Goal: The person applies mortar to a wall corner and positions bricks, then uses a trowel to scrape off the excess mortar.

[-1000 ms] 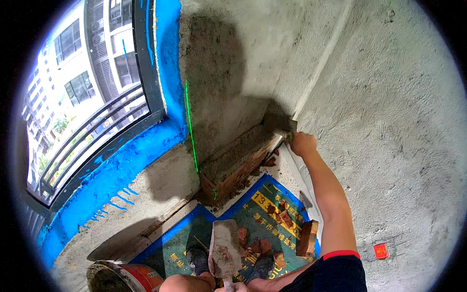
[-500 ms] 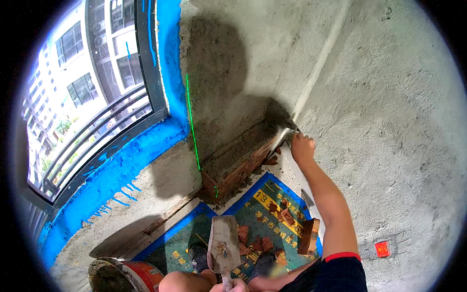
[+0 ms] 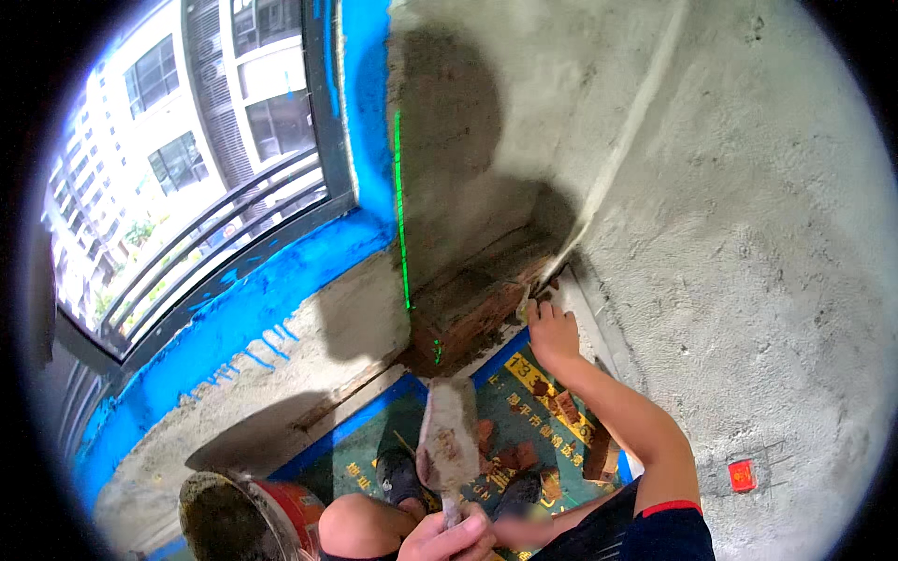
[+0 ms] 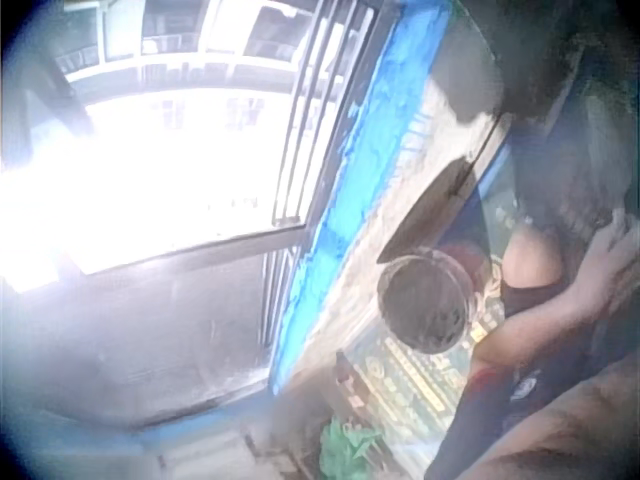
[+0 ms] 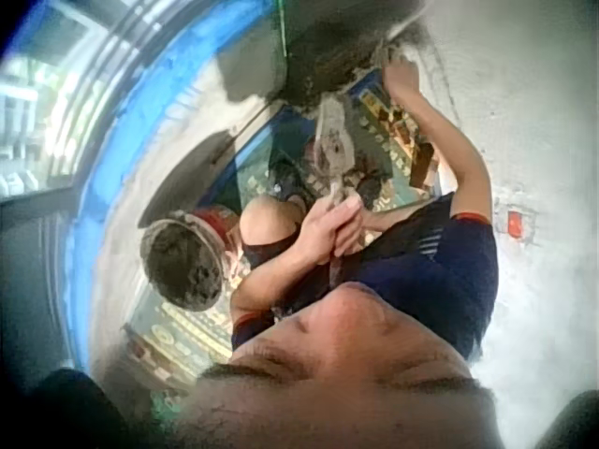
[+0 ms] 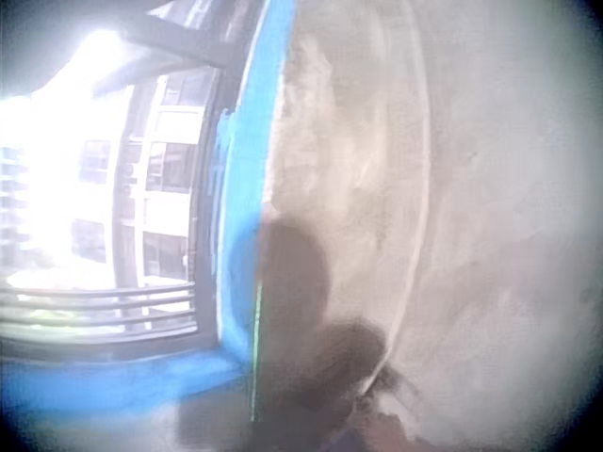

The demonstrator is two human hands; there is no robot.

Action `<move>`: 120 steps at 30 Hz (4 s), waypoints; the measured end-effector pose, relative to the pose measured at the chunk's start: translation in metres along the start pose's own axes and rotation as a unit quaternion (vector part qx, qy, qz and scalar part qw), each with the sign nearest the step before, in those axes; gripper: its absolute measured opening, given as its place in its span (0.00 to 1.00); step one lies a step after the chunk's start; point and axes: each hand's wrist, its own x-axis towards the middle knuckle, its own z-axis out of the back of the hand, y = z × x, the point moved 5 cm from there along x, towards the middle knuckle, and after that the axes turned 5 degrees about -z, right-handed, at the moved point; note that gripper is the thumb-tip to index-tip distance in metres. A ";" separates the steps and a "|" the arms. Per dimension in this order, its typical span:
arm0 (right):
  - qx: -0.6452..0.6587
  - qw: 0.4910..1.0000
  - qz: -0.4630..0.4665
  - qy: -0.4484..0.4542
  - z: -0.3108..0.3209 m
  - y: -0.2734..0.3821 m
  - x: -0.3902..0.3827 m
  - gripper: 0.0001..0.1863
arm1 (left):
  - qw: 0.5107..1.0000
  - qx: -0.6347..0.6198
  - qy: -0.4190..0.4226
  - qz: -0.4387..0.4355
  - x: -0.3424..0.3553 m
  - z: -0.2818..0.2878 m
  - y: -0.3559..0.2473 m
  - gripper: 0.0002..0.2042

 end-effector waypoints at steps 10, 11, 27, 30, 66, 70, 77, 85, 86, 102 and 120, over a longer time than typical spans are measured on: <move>0.012 0.998 0.042 -0.048 0.031 0.047 -0.037 0.22 | 0.999 -0.001 0.038 0.010 -0.003 -0.005 0.021 0.17; -0.002 0.998 0.048 -0.048 0.031 0.043 -0.040 0.22 | 0.999 0.007 0.044 0.001 -0.003 -0.005 0.022 0.17; 0.231 0.972 -0.039 -0.005 0.049 0.004 -0.050 0.25 | 0.997 0.008 0.082 -0.012 -0.014 0.007 0.027 0.16; 0.461 0.878 -0.126 0.025 0.035 0.026 -0.066 0.21 | 0.997 0.023 0.076 -0.020 -0.013 0.012 0.023 0.17; 0.785 0.439 0.227 0.373 0.277 0.244 -0.057 0.24 | 0.948 0.067 0.263 -0.167 -0.067 -0.023 0.004 0.34; 0.838 0.242 -0.116 0.474 0.220 0.163 -0.131 0.31 | 0.939 0.104 0.083 -0.318 -0.058 -0.025 -0.017 0.30; 0.866 0.435 -0.046 0.241 0.269 0.076 -0.216 0.30 | 0.804 0.403 -0.122 -0.421 -0.003 -0.058 -0.026 0.28; 0.896 0.360 -0.239 -0.105 0.255 0.012 -0.220 0.17 | 0.787 0.534 0.303 0.058 0.119 -0.093 0.004 0.35; 0.912 0.332 -0.231 -0.064 0.251 0.006 -0.217 0.16 | 0.784 0.506 0.328 0.147 0.137 -0.081 0.011 0.34; 0.925 0.109 -0.354 0.083 0.210 -0.064 -0.235 0.14 | 0.720 0.689 0.064 0.056 0.370 0.126 0.446 0.26; 0.902 -0.076 -0.414 0.099 0.222 -0.046 -0.254 0.16 | 0.794 0.594 -0.032 0.126 0.358 0.166 0.375 0.22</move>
